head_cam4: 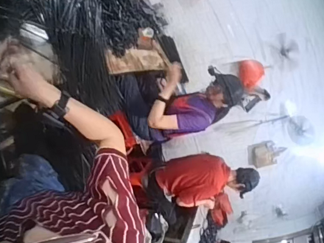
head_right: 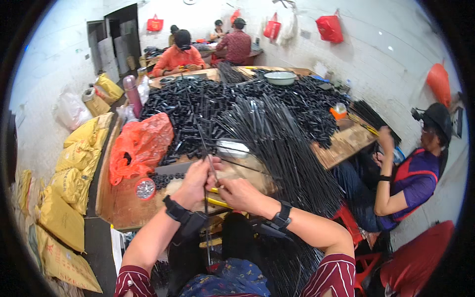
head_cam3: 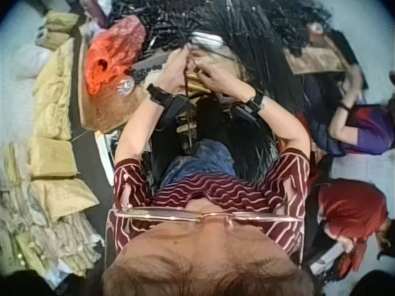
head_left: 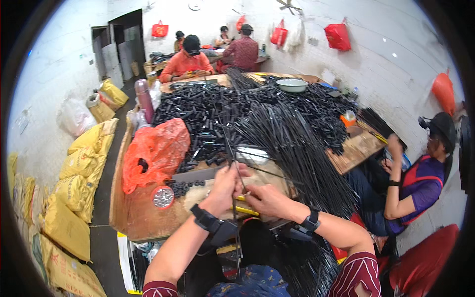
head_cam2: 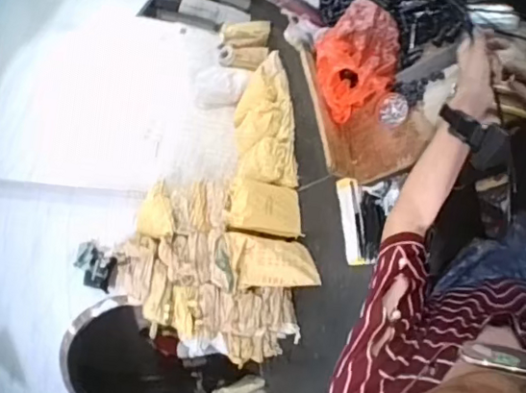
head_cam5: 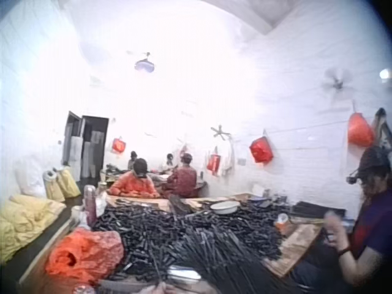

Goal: Assembling and trimming black plastic components for umbrella ribs at a factory workstation.

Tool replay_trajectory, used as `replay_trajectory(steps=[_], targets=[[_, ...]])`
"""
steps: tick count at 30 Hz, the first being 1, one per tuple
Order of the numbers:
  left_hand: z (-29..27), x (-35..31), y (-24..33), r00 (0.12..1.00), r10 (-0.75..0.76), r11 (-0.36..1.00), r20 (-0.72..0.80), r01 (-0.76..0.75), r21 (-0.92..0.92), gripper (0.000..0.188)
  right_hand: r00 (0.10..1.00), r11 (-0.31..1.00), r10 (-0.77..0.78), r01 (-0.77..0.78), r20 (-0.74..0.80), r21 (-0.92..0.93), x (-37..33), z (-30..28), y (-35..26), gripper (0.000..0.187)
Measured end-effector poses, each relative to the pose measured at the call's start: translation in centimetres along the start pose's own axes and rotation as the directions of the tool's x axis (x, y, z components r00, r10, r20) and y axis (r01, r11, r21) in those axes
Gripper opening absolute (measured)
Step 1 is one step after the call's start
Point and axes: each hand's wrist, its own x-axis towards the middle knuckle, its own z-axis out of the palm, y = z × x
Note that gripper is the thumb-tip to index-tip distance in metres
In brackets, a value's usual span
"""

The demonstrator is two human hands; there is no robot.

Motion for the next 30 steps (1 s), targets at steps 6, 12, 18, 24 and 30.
replay_trajectory(steps=[6,12,18,24,30], targets=[[1.1,-0.7,2.9,0.999,0.028,0.998,-0.043,-0.03,-0.049,0.05,0.975,0.974,0.213,-0.217,0.066,0.064,-1.7,-3.9,0.1,0.023],[1.0,-1.3,5.6,1.0,-0.019,0.997,0.011,0.02,-0.077,0.055,0.897,0.848,-0.043,-0.2,-0.439,-0.491,-1.3,-5.9,4.2,0.018],[1.5,-3.2,8.6,0.993,0.074,0.973,0.088,-0.052,-0.226,0.033,0.952,0.465,0.077,-0.297,-0.296,-0.834,0.7,-3.9,8.8,0.021],[1.4,-4.2,10.1,0.963,0.235,0.969,0.13,-0.222,-0.112,0.018,0.946,0.518,0.189,-0.325,-0.265,-0.791,1.3,-4.4,9.3,0.013],[2.2,-3.1,7.1,0.975,0.137,0.989,0.174,-0.124,-0.087,0.018,0.908,0.796,0.261,-0.395,-0.328,-0.46,2.1,-5.9,10.3,0.022]])
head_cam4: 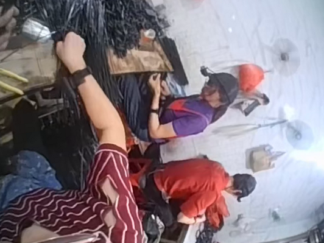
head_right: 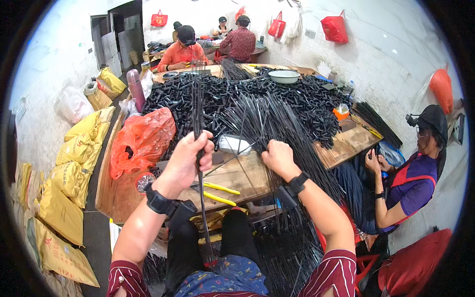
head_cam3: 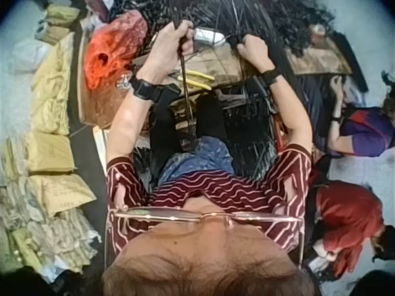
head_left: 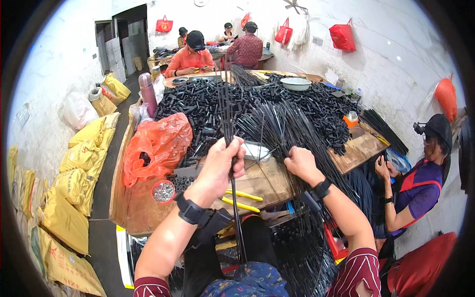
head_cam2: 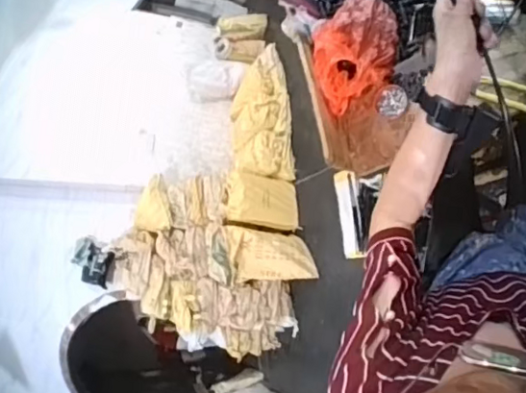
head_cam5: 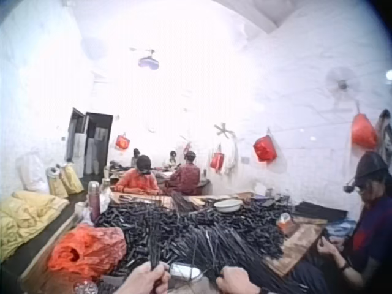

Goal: Assembling and trimming black plastic components for umbrella ribs at a factory workstation.

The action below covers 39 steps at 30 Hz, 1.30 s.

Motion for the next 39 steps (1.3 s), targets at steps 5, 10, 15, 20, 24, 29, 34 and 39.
replay_trajectory(steps=[5,10,15,20,24,29,34,39], targets=[[-0.8,0.3,-1.2,0.999,0.025,0.999,-0.025,-0.025,0.027,0.018,0.994,0.961,-0.05,0.022,0.096,0.275,-0.4,0.5,-1.7,0.024],[-0.9,0.1,-1.1,0.998,0.041,0.999,-0.04,-0.04,0.031,0.019,0.989,0.934,-0.015,-0.039,0.149,0.354,-4.5,3.1,-4.8,0.022],[-1.2,0.1,-1.2,0.997,0.059,0.997,-0.041,-0.057,0.047,0.02,0.97,0.926,-0.055,-0.039,0.236,0.375,-6.9,3.7,-7.3,0.033],[-1.0,0.4,-1.5,0.999,0.037,0.997,-0.026,-0.035,0.066,0.023,0.932,0.95,-0.161,0.057,0.326,0.307,-6.1,3.9,-6.7,0.032],[-1.6,0.9,-2.3,0.999,0.03,0.99,0.011,-0.031,0.137,0.023,0.995,0.873,-0.022,-0.03,0.101,0.487,-4.0,2.7,-6.9,0.033],[0.0,1.6,-3.5,0.996,-0.044,0.975,-0.082,0.06,0.212,0.019,0.941,0.375,0.06,-0.331,0.334,0.866,-0.9,-0.8,-7.7,0.029],[1.8,2.4,-4.9,0.986,0.006,0.969,-0.165,0.036,0.245,0.02,0.952,-0.036,0.03,-0.303,0.304,0.952,-1.0,-2.8,-10.3,0.025],[1.3,3.6,-6.5,0.975,0.149,0.97,-0.166,-0.112,0.217,0.024,0.992,0.395,0.098,0.033,-0.078,0.918,-0.1,0.8,-11.4,0.038]])
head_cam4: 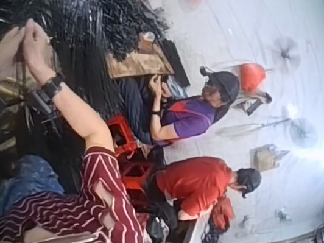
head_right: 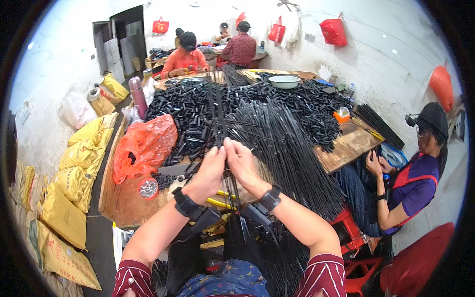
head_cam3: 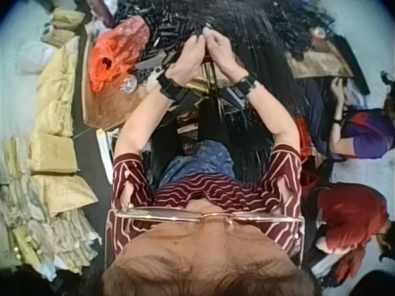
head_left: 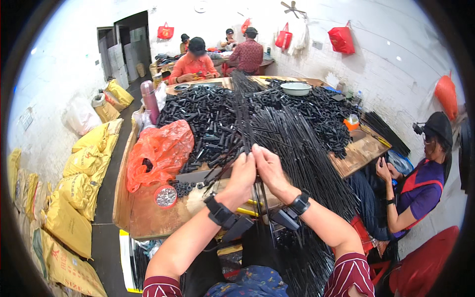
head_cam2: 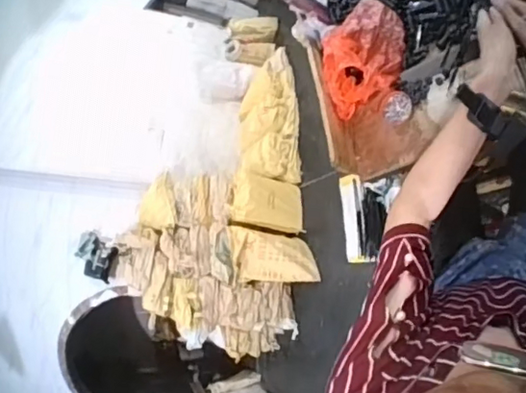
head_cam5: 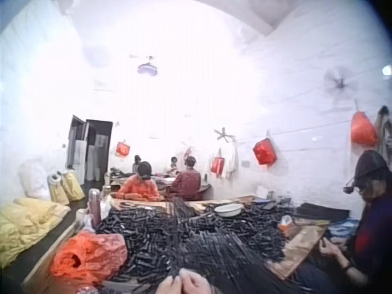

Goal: Assembling and trimming black plastic components for umbrella ribs at a factory workstation.

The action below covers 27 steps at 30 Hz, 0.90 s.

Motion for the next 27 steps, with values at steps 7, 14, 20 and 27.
replay_trajectory(steps=[7,14,20,27], targets=[[-1.9,-0.3,1.6,0.977,-0.153,0.987,0.15,0.159,-0.027,0.019,0.916,0.904,0.2,-0.309,0.347,0.295,-0.2,-3.3,-2.6,0.038],[-3.1,0.2,5.3,0.971,-0.066,0.963,0.229,0.123,-0.241,0.024,0.813,0.949,0.298,-0.308,0.5,-0.065,-2.6,-5.6,-2.8,0.043],[-3.0,0.6,7.1,0.939,0.051,0.976,0.34,0.024,-0.215,0.029,0.787,0.968,0.167,-0.246,0.595,0.054,-1.7,-2.1,-4.5,0.029],[-1.9,0.4,12.0,0.903,0.186,0.983,0.387,-0.172,-0.07,0.028,0.828,0.97,-0.063,-0.08,0.557,0.23,1.3,-0.9,-5.8,0.015]])
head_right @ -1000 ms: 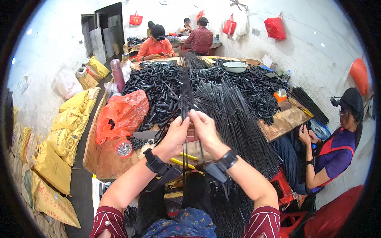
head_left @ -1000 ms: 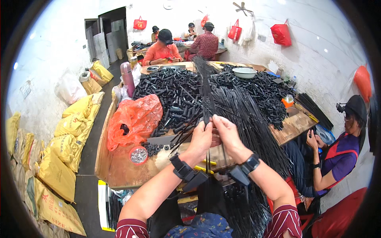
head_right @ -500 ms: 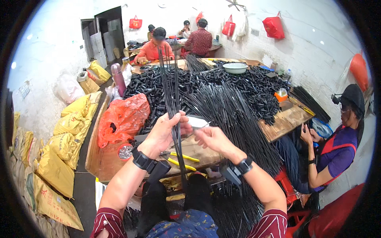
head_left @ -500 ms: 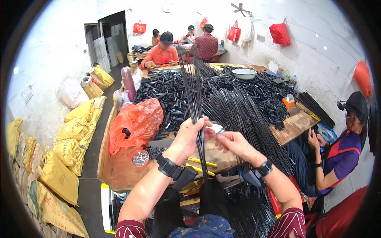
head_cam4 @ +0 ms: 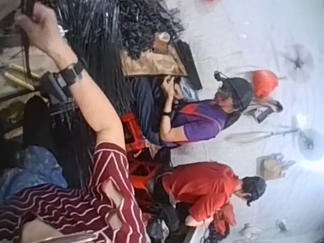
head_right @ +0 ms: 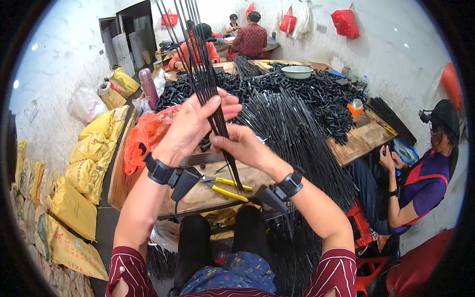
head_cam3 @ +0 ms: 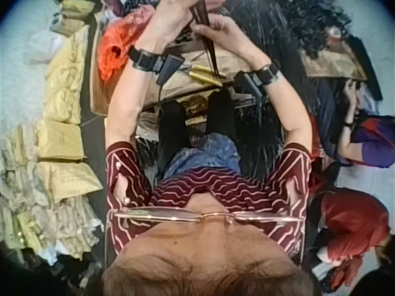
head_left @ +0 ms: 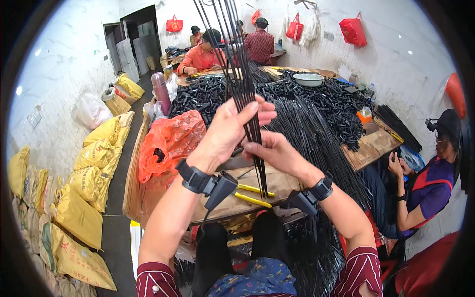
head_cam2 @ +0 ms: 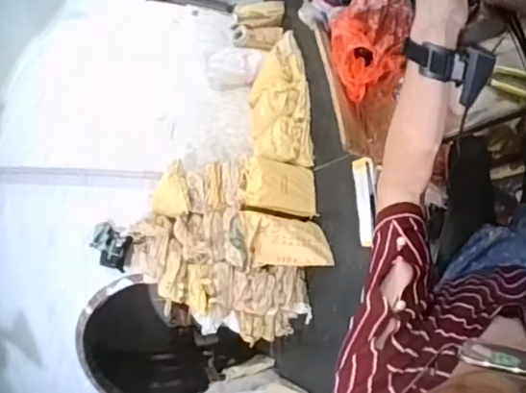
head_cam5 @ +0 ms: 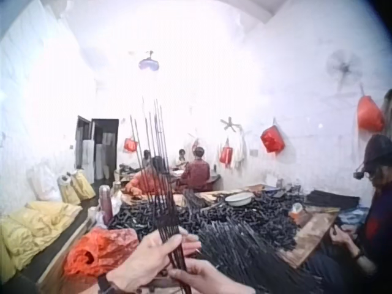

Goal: Assembling and trimming black plastic components for umbrella ribs at a factory workstation.

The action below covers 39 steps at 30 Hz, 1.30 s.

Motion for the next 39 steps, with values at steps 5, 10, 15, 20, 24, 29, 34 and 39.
replay_trajectory(steps=[5,10,15,20,24,29,34,39], targets=[[1.1,1.4,2.1,0.987,0.14,0.985,0.085,-0.147,0.085,0.027,0.986,0.996,-0.068,0.058,-0.155,-0.07,1.6,-0.7,-1.9,0.021],[0.1,1.6,-2.4,0.997,-0.014,0.966,0.072,-0.006,0.26,0.026,0.992,0.993,0.016,-0.03,-0.126,-0.112,-0.1,-1.4,3.4,0.016],[-0.2,1.6,-3.2,0.997,-0.071,0.961,-0.011,0.071,0.269,0.024,0.981,0.981,-0.049,0.012,-0.187,-0.196,0.2,-1.2,4.3,0.019],[0.7,1.9,-0.6,0.998,-0.052,0.989,-0.032,0.056,0.139,0.026,0.951,0.992,-0.104,0.078,-0.292,-0.098,0.5,0.1,1.3,0.031],[-0.7,-0.5,-0.8,0.983,-0.18,0.984,-0.027,0.18,-0.002,0.036,0.942,0.989,0.107,-0.067,-0.319,0.133,-1.7,2.8,0.3,0.023],[-1.2,-2.9,-0.9,0.973,-0.159,0.987,-0.165,0.161,-0.002,0.035,0.952,0.992,0.125,-0.111,-0.28,0.065,-1.7,4.1,-0.1,0.028],[-3.2,-2.1,-0.9,0.978,-0.085,0.996,-0.19,0.075,-0.056,0.031,0.962,0.974,0.209,-0.221,-0.176,-0.053,0.6,3.0,-1.5,0.033],[-4.7,-1.8,-0.6,0.974,-0.094,0.995,-0.205,0.089,-0.035,0.026,0.931,0.931,0.355,-0.36,0.081,0.053,1.9,2.2,-3.3,0.037]])
